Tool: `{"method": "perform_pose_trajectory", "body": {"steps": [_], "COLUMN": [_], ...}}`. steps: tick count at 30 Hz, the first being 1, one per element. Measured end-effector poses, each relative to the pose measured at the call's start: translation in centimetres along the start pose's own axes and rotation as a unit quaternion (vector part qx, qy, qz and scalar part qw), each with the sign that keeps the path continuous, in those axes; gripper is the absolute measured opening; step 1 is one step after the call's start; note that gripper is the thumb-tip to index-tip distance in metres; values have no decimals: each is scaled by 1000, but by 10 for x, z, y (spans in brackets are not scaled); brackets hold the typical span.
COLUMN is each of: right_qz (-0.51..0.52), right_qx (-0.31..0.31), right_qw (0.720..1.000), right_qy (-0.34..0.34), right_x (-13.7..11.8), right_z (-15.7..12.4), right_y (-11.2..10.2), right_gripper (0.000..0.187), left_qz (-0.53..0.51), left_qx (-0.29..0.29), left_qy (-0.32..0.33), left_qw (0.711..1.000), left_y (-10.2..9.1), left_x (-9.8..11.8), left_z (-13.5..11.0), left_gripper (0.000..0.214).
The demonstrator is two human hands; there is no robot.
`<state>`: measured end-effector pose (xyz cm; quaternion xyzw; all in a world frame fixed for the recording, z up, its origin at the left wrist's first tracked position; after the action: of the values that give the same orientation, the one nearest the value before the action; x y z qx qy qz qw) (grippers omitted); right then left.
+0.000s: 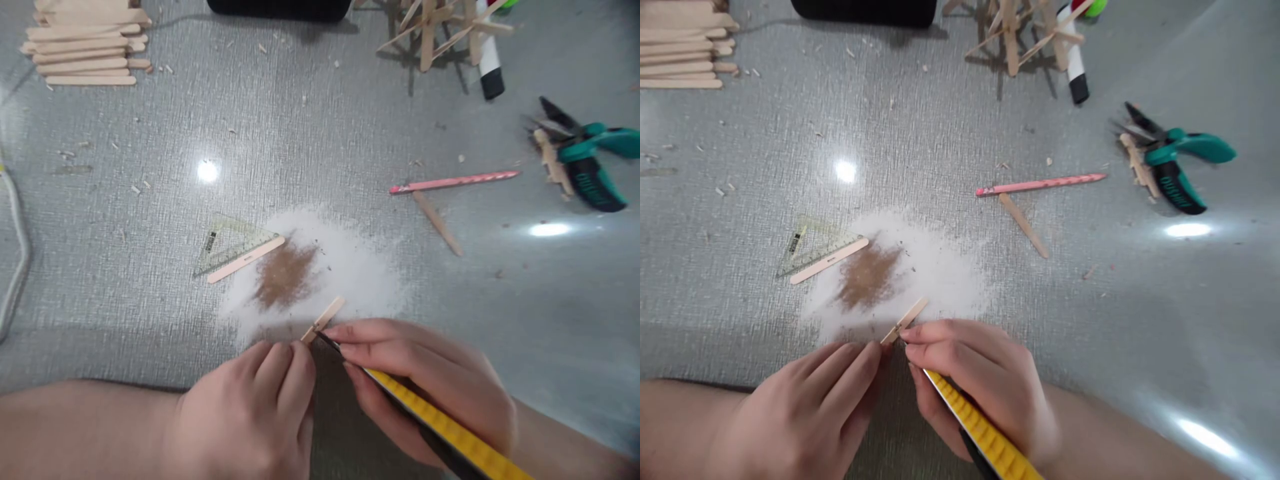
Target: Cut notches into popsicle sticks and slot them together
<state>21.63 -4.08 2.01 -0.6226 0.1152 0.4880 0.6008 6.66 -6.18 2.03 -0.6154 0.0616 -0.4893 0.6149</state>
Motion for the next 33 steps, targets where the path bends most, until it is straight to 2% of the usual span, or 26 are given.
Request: {"method": "perform_pose_trajectory", "body": {"steps": [4, 7, 9, 14, 18, 23, 29, 33], "right_qz": [-46, -79, -73, -55, -39, -21, -9, -5], "right_qx": [-25, -3, -1, -24, -8, 15, 28, 21], "right_qw": [998, 993, 992, 996, 997, 997, 996, 994], "right_qy": [-16, -84, -104, -66, -70, -71, -86, -108], "right_x": [-6, -15, -16, -8, -7, -7, -8, -11], "right_z": [-12, -18, -18, -11, -10, -9, -4, -4], "right_y": [8, 10, 10, 8, 8, 12, 11, 13], "right_gripper": [27, 24, 24, 24, 22, 17, 17, 18], "left_qz": [-4, 16, 40, 61, 99, 153, 175, 192], "left_qx": [3, 7, 7, -27, -46, -75, -108, -119], "left_qy": [13, 39, 49, 37, 17, 14, -34, -47], "left_qw": [1000, 999, 998, 997, 994, 985, 978, 973], "left_y": [0, -1, -2, -9, -12, -7, -6, -7], "left_x": [0, 1, 1, -9, -17, -17, -23, -24], "left_z": [2, 3, 3, 7, 9, 9, 16, 21], "left_gripper": [27, 30, 30, 25, 19, 14, 22, 21]}}
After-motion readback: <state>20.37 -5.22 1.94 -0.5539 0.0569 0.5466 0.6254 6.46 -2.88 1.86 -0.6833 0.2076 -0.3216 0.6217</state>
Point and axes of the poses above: each hand's wrist, its own z-axis towards the middle knuckle, its own y-axis out of the palm, x = y × z, the point moved 6 cm from there along z, towards the middle knuckle, and after that the axes turned 2 degrees about -x, right-handed, at the moved point
